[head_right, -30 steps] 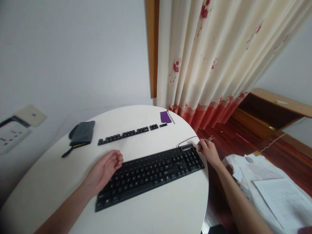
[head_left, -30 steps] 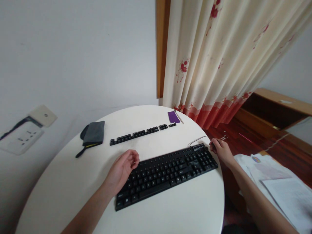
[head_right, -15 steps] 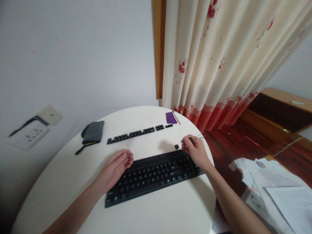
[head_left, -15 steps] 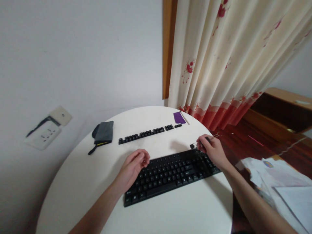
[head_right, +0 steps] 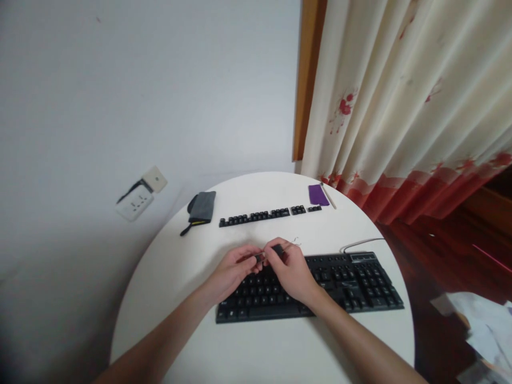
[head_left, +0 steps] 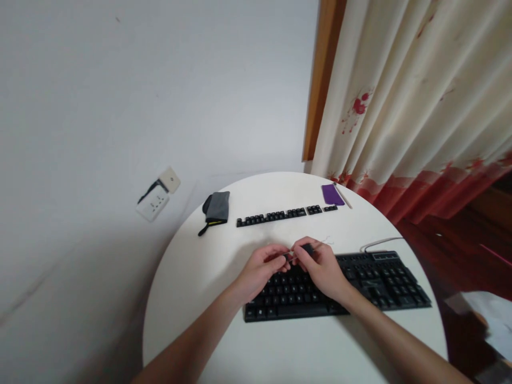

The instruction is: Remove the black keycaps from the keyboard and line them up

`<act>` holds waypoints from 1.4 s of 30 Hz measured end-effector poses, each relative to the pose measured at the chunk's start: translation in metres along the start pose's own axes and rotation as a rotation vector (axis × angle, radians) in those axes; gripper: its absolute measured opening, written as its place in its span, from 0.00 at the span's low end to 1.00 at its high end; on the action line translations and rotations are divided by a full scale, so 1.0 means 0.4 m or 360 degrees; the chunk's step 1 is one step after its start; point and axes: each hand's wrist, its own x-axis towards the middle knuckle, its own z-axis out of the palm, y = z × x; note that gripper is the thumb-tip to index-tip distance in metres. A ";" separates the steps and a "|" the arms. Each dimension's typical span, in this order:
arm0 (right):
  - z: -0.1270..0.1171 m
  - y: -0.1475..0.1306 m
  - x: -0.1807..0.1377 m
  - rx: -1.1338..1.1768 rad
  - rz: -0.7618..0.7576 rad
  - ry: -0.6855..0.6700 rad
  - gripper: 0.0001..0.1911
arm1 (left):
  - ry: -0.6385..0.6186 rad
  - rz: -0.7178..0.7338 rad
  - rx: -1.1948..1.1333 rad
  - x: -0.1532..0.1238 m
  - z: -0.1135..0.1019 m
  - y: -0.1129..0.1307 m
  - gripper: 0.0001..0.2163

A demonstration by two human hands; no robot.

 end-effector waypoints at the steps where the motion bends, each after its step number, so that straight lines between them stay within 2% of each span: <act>1: 0.001 0.006 -0.004 -0.0016 0.0008 0.0007 0.11 | 0.0009 -0.0001 0.0031 0.001 -0.002 -0.002 0.12; 7: 0.000 0.023 -0.026 -0.0238 -0.0074 0.0049 0.11 | 0.0011 0.0014 0.0180 0.004 -0.004 -0.013 0.11; 12: 0.006 0.016 -0.038 -0.0392 -0.0275 -0.0038 0.10 | 0.0001 -0.0030 0.0253 0.001 0.000 -0.018 0.12; 15: 0.009 0.012 -0.043 -0.0400 -0.0316 -0.0052 0.10 | -0.0012 -0.0027 0.0278 0.001 0.003 -0.015 0.11; 19: 0.009 0.017 -0.047 -0.0483 -0.0277 0.0131 0.10 | -0.0032 -0.0054 0.0167 0.000 0.009 -0.012 0.09; 23: 0.007 0.031 -0.048 -0.0470 -0.0208 0.0268 0.12 | 0.0035 -0.0065 0.0065 -0.002 0.011 -0.015 0.10; 30: 0.006 0.045 -0.048 -0.0362 -0.0064 0.0292 0.14 | 0.0061 -0.0002 0.0296 0.001 0.008 -0.019 0.11; 36: 0.004 0.038 -0.049 -0.0158 0.0057 0.0383 0.14 | 0.0200 0.0014 0.0392 0.004 0.010 -0.010 0.10; 39: -0.007 0.031 -0.046 -0.0246 -0.0115 0.0505 0.14 | 0.0304 0.0088 0.0428 0.006 0.001 -0.009 0.10; 42: -0.014 0.026 -0.042 -0.0318 -0.0294 0.0400 0.12 | 0.0317 0.0117 0.0373 0.008 -0.007 -0.013 0.09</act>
